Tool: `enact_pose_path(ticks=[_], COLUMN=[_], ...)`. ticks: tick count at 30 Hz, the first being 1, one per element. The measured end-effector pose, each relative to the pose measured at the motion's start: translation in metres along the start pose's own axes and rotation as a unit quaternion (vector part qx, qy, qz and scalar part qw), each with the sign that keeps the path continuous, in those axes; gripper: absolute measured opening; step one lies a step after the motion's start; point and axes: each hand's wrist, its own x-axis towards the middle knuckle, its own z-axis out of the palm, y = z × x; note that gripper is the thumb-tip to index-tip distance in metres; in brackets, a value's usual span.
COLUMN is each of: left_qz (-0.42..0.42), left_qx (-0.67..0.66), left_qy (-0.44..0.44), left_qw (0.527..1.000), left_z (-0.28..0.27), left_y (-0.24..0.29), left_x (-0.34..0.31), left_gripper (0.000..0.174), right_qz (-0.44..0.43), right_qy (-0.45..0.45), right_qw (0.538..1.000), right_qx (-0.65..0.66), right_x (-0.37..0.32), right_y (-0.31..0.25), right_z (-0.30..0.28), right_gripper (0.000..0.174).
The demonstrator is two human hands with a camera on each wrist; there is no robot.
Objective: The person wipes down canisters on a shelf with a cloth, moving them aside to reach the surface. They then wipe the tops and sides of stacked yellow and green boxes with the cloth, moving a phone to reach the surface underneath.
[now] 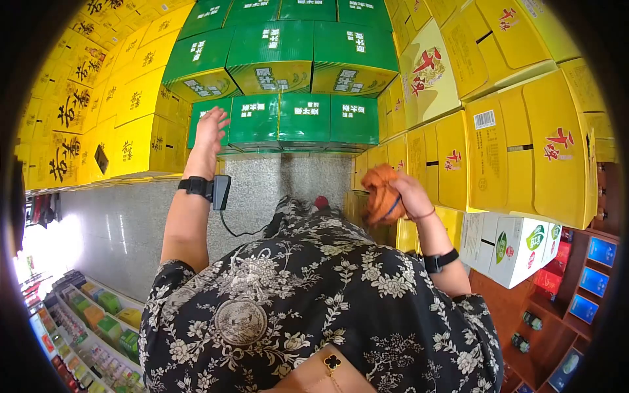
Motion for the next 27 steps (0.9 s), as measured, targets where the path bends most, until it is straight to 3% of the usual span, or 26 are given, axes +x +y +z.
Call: enact_pose_path(ticks=[7,11,17,19,20,22,23,26,27], left_qz=[0.021,0.031,0.067,0.071,0.079,0.087,0.092,0.129,0.143], left_qx=[0.008,0.053,0.123,0.128,0.125,0.12,0.136,0.127,0.183], left_qy=[0.024,0.035,0.038,0.038,0.05,0.056,0.062,0.06,0.084], left_qw=[0.999,0.997,0.989,0.988,0.988,0.987,0.984,0.982,0.969], left_z=[-0.023,-0.035,-0.057,-0.06,-0.065,-0.065,-0.066,-0.071,-0.066], left_y=[0.029,0.06,0.103,0.123,0.128,0.135,0.139,0.135,0.136], left_x=[0.028,0.061,0.151,0.177,0.183,0.213,0.229,0.296,0.301], left_gripper=[0.063,0.056,0.061,0.061,0.061,0.061,0.06,0.057,0.057], right_qz=[-0.089,-0.103,-0.169,-0.22,-0.214,-0.267,-0.258,-0.312,-0.296], right_qy=[-0.017,-0.043,0.039,0.152,0.153,0.237,0.228,0.254,0.194], right_qw=[0.987,0.985,0.981,0.963,0.964,0.934,0.937,0.915,0.933], right_qx=[0.129,0.135,0.085,0.032,0.03,-0.017,0.052,0.016,0.056], right_x=[0.076,0.144,0.233,0.252,0.259,0.281,0.29,0.314,0.328], right_y=[-0.065,-0.1,-0.177,-0.21,-0.219,-0.245,-0.255,-0.281,-0.278], right_z=[0.045,0.05,0.06,0.071,0.074,0.078,0.078,0.076,0.059], right_gripper=[0.027,0.03,0.027,0.03,0.03,0.031,0.031,0.031,0.034])
